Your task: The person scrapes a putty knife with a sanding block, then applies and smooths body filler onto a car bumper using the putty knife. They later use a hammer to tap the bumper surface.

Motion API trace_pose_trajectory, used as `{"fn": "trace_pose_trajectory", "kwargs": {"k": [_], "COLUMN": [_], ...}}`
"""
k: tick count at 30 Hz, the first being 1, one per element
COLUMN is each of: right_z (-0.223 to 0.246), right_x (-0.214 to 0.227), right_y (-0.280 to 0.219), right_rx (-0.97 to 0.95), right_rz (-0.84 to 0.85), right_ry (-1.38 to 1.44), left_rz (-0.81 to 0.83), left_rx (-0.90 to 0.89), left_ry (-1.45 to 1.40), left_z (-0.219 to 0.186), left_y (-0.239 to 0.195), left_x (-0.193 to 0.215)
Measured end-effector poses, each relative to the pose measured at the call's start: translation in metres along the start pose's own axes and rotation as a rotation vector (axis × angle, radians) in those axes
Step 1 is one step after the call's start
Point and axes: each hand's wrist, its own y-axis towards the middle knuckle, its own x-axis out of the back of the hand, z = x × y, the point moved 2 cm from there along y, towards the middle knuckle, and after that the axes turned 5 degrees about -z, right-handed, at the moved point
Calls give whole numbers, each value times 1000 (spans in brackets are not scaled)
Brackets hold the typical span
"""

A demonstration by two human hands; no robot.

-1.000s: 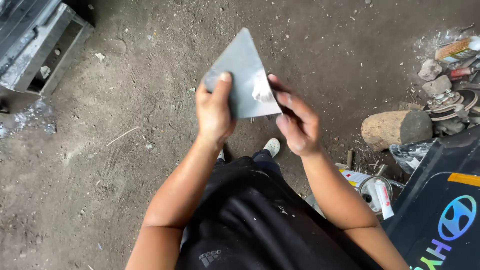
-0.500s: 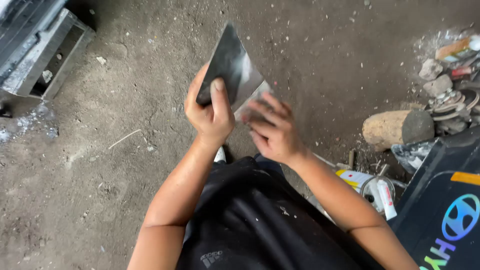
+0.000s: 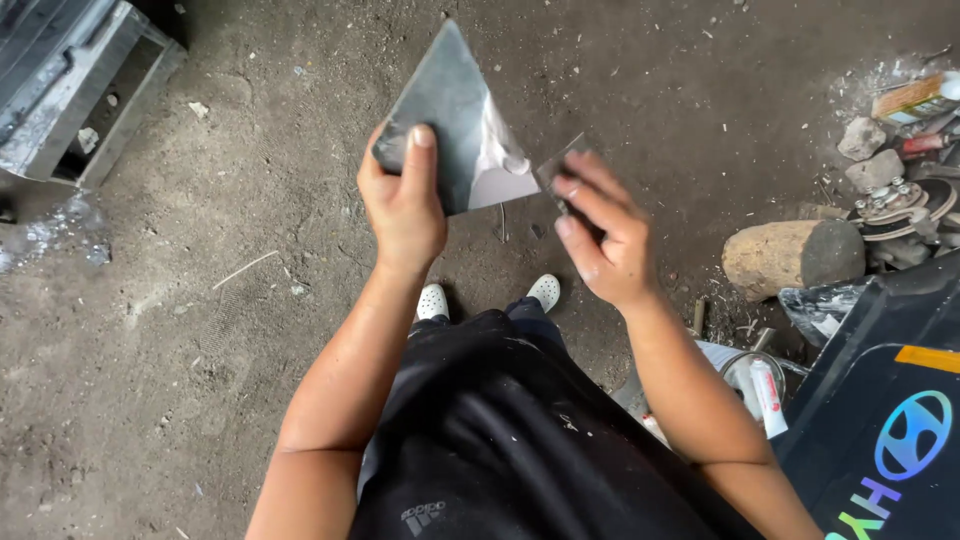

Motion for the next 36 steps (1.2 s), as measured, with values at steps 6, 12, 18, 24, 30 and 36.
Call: {"fn": "trace_pose_trajectory", "kwargs": {"k": [6, 12, 18, 24, 30, 36], "right_z": [51, 38, 14, -4, 54, 71], "right_x": [-37, -28, -15, -8, 6, -21], "right_y": [17, 2, 16, 3, 45, 25], "right_rx": [210, 172, -116, 24, 101, 208], "right_rz": [45, 132, 30, 191, -64, 69], "right_ry": [-327, -307, 744, -35, -252, -377], "left_rz": [203, 155, 88, -3, 447, 358], "left_rx": [-576, -680, 128, 292, -574, -585], "left_ry": [565, 563, -84, -284, 498, 504], "left_z": [-43, -55, 14, -10, -51, -56], "left_y": [-24, -21, -18, 3, -30, -34], "left_x": [-41, -33, -18, -3, -41, -48]}}
